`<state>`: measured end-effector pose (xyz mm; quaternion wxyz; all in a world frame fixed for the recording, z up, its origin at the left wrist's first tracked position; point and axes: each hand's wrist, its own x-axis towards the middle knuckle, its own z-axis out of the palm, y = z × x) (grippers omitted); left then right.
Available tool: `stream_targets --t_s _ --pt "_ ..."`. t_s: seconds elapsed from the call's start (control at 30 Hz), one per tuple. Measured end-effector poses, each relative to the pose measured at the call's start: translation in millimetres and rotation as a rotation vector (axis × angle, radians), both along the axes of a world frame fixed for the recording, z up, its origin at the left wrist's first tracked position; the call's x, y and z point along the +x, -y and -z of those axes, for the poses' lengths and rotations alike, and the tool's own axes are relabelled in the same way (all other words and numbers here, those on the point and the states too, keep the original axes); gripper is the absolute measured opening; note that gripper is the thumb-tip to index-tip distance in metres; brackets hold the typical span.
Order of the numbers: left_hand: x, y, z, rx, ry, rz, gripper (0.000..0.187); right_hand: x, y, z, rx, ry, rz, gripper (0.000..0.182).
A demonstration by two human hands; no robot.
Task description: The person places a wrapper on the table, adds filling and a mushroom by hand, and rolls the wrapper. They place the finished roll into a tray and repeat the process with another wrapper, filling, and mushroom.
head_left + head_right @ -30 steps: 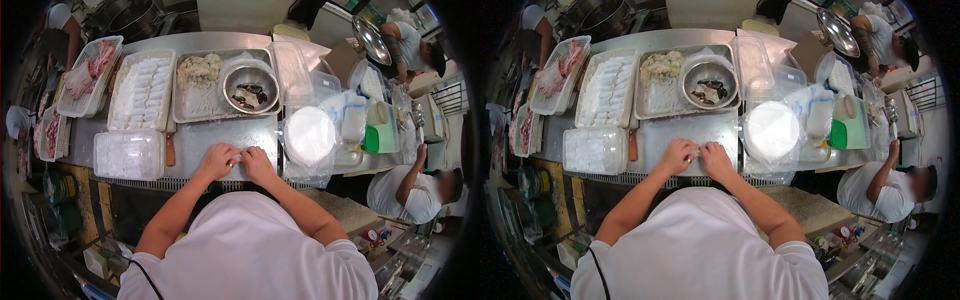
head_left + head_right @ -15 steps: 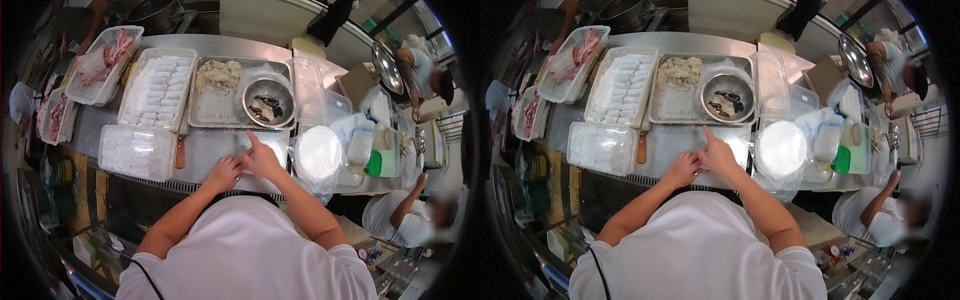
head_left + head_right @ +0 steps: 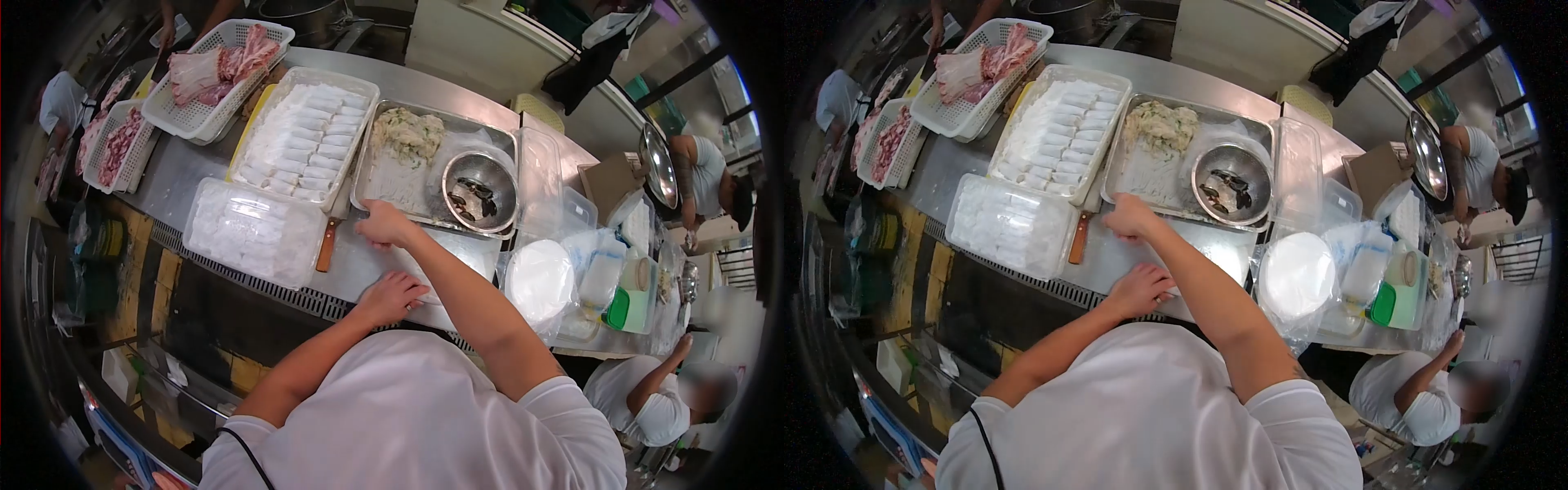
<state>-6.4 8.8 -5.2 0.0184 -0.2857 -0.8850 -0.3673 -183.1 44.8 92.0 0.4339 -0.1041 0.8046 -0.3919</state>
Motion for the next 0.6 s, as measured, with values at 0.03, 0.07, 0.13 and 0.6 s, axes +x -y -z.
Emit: stream_targets --t_s 0.03,0.07,0.13,0.6 --pt "0.2 -0.5 1.4 0.009 -0.012 -0.002 0.041 3.7 1.9 -2.2 -0.061 0.058 0.063 0.072" --pt "0.5 -0.5 3.0 0.020 -0.023 -0.002 0.041 5.1 -1.1 -2.9 -0.177 0.170 0.127 0.072" --pt "0.2 -1.2 7.8 0.033 -0.030 -0.013 0.041 4.7 -20.5 -1.5 -0.405 0.396 0.259 0.071" --pt "0.2 -1.9 -7.6 0.046 -0.059 -0.034 0.037 101.4 -215.9 -1.0 0.551 -1.172 -0.734 0.080"
